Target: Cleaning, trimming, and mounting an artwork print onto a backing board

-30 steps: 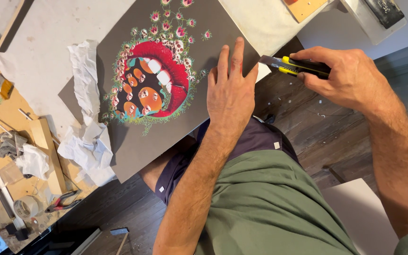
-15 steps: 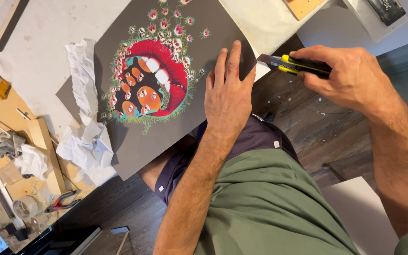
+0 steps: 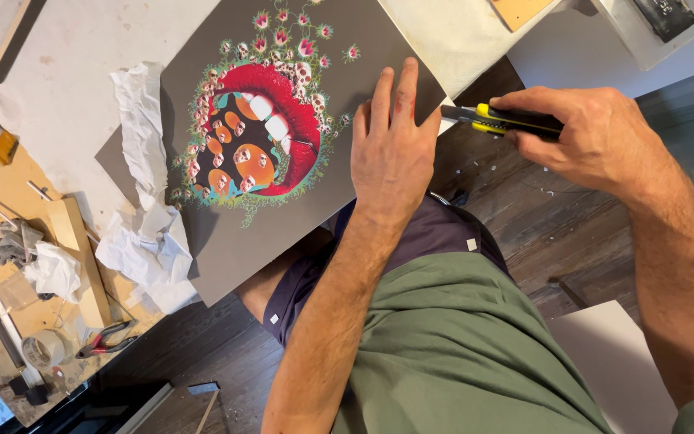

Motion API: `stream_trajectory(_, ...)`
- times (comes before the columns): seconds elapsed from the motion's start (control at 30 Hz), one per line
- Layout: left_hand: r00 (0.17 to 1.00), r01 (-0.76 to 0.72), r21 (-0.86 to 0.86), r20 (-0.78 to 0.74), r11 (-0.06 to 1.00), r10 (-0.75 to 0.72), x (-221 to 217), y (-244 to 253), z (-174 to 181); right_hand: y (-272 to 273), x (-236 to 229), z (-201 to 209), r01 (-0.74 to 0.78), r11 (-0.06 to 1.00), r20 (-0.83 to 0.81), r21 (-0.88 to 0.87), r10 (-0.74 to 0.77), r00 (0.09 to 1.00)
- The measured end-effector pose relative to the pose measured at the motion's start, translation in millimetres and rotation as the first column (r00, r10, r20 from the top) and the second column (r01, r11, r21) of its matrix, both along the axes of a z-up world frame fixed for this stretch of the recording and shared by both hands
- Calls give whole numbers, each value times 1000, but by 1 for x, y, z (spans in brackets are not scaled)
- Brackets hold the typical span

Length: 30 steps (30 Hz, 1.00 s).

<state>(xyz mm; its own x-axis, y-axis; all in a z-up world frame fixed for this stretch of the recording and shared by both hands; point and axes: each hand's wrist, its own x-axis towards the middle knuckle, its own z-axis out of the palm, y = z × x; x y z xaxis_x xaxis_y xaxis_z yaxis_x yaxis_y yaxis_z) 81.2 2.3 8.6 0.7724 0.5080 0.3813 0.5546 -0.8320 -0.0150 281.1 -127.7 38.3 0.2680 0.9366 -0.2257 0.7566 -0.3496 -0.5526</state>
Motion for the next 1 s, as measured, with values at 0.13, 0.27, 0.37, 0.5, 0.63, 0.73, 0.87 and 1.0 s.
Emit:
stream_trajectory(0.13, 1000, 27, 38, -12, 999, -27, 1, 2, 0, -2, 1, 5, 12, 999, -30, -43, -13, 999)
stream_trajectory(0.27, 1000, 12, 73, 2, 997, -12, 0, 2, -2, -12, 8, 3, 44, 999, -69, 3, -43, 997)
stream_trajectory(0.37, 1000, 4, 59, -17, 998, -3, -2, 0, 0, -19, 11, -1, 73, 995, -116, 68, -65, 991)
stream_trajectory(0.5, 997, 20, 24, -77, 1000, -18, -8, -6, -2, -27, 13, -5, 109, 989, -130, 99, -96, 987)
stream_trajectory(0.63, 998, 55, -48, 24, 997, -54, -14, -12, 0, -35, 15, -15, 147, 983, -107, 111, -136, 985)
stream_trajectory(0.73, 995, 71, -155, 75, 985, -60, -18, -15, 2, -35, 13, -16, 168, 981, -108, 101, -157, 982)
stream_trajectory(0.87, 987, 123, -252, 129, 960, -93, -24, -14, -1, -26, 7, -2, 243, 968, -148, 68, -231, 962)
stream_trajectory(1.0, 974, 150, -243, 203, 958, -101, -24, -13, 3, -20, 10, -15, 264, 956, -133, 125, -247, 960)
